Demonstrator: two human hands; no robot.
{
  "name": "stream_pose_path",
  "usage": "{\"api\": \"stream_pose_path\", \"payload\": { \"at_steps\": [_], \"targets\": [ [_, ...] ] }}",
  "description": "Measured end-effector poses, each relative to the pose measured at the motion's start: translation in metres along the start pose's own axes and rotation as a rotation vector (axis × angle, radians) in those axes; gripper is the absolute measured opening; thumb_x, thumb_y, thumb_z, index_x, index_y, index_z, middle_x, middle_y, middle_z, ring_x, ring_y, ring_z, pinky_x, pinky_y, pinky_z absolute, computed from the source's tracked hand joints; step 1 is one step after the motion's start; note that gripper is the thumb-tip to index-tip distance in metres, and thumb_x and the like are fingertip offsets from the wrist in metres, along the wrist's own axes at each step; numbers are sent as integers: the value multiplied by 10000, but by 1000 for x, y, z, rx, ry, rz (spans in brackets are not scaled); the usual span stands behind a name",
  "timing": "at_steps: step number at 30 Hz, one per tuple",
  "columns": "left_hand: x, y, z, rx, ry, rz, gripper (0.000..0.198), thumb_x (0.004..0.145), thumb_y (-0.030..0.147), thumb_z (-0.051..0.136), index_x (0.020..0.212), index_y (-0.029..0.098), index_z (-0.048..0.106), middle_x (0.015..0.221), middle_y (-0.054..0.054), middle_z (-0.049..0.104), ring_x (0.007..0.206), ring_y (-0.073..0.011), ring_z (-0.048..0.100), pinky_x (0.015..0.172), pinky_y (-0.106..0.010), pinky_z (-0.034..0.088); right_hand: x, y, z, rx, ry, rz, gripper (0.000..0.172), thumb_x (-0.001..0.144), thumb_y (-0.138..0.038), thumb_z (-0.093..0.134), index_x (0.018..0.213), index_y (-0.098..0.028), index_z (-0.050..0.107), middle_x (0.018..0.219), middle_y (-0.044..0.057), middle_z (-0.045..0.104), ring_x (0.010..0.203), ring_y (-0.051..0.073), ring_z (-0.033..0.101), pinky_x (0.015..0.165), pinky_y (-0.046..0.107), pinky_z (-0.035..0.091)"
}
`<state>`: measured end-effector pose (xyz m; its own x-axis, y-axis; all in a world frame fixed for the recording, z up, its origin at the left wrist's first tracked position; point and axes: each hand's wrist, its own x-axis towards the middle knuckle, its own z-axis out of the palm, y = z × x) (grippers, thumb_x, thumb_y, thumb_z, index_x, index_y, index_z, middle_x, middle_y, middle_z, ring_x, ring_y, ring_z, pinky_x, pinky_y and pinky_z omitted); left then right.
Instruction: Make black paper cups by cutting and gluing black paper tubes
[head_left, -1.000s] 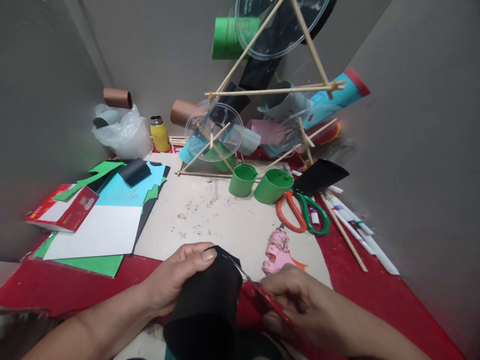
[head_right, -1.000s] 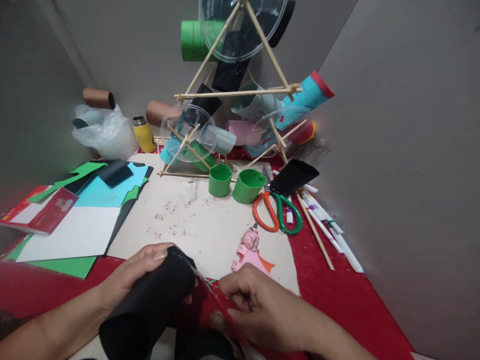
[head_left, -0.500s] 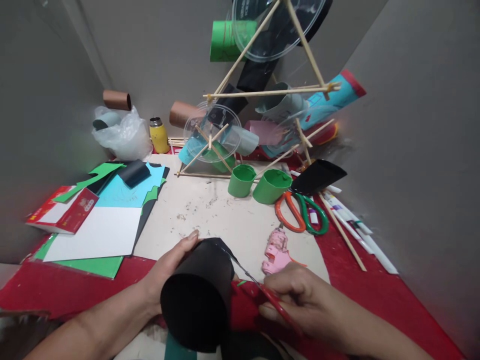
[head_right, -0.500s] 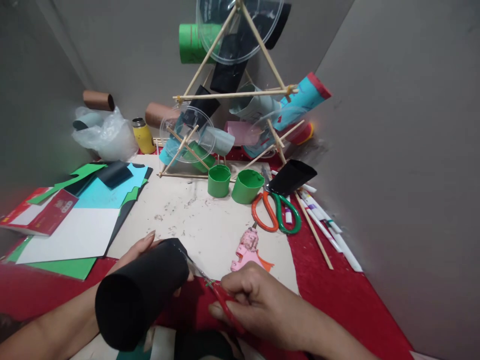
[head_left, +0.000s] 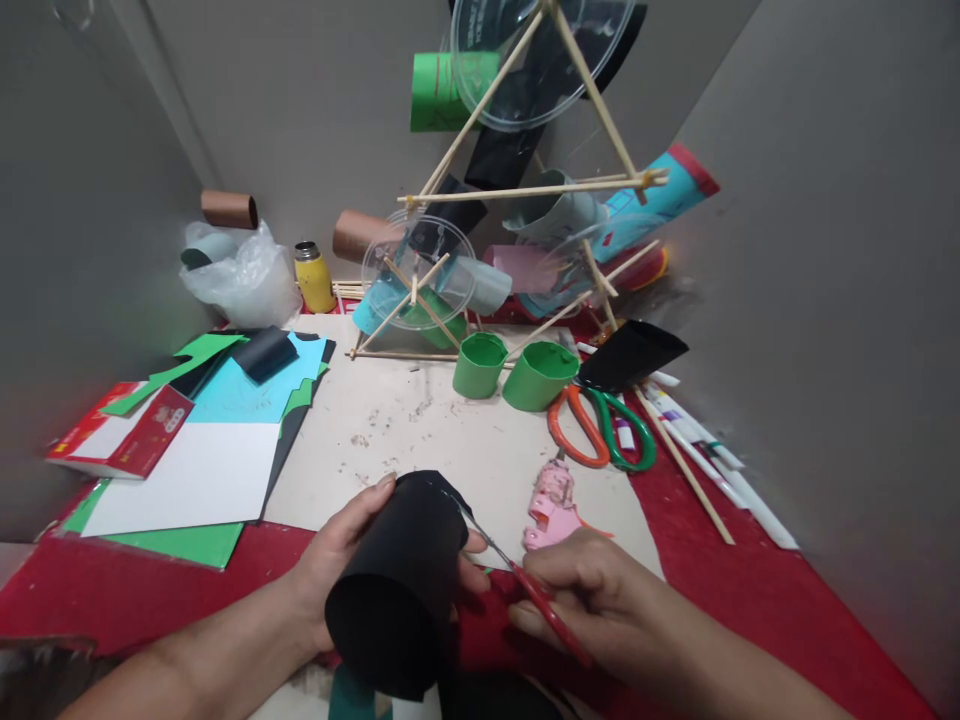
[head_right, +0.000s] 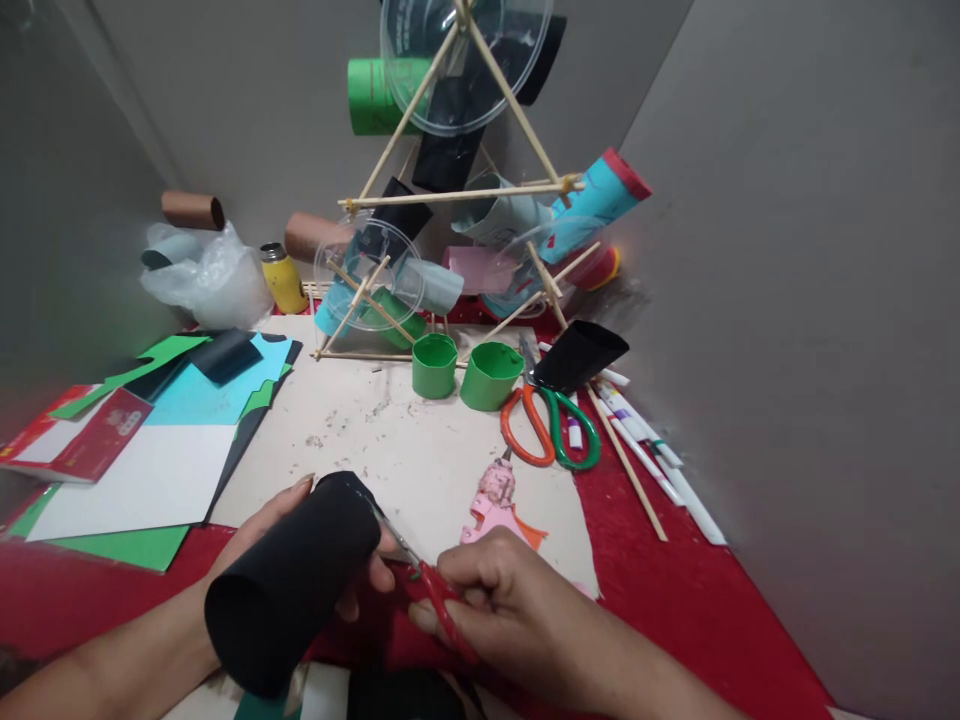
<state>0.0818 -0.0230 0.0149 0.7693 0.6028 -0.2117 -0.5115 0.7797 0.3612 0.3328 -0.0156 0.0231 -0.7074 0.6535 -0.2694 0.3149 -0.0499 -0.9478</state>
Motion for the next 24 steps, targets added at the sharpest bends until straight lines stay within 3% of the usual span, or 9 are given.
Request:
{"api": "stream_pose_path", "payload": {
  "at_steps": [6,10,15,24],
  "targets": [
    [0,-1,7,33,52,4,694,855,622,548,1141,9,704,956,-159,754,751,-192,712,688,-243,519,3,-6,3,-18,13,12,553,900,-495,630,579,-191,299,563,-71,228,529,77,203,459,236,148],
    [2,-5,0,12,53,-36,737,861,645,498,1142,-6,698,951,-176,744,758,-207,710,710,-262,519,3,-6,4,0,6,48,507,882,-503,626,598,-191,345,565,-67,245,525,78,203,453,233,137],
    [3,-6,-6,-23,73,-125,760,808,661,575,1133,-15,695,1018,-180,729,827,-209,693,786,-273,512,3,-4,5,5,1,38,484,888,-501,606,607,-191,362,581,-59,260,541,84,219,462,228,151],
    [5,-7,-12,10,76,-94,760,846,663,493,1109,-19,704,945,-172,726,777,-217,687,758,-282,515,1,-3,1,6,-12,-18,506,932,-442,605,604,-190,314,583,-68,249,542,81,217,466,235,155]
  ]
}}
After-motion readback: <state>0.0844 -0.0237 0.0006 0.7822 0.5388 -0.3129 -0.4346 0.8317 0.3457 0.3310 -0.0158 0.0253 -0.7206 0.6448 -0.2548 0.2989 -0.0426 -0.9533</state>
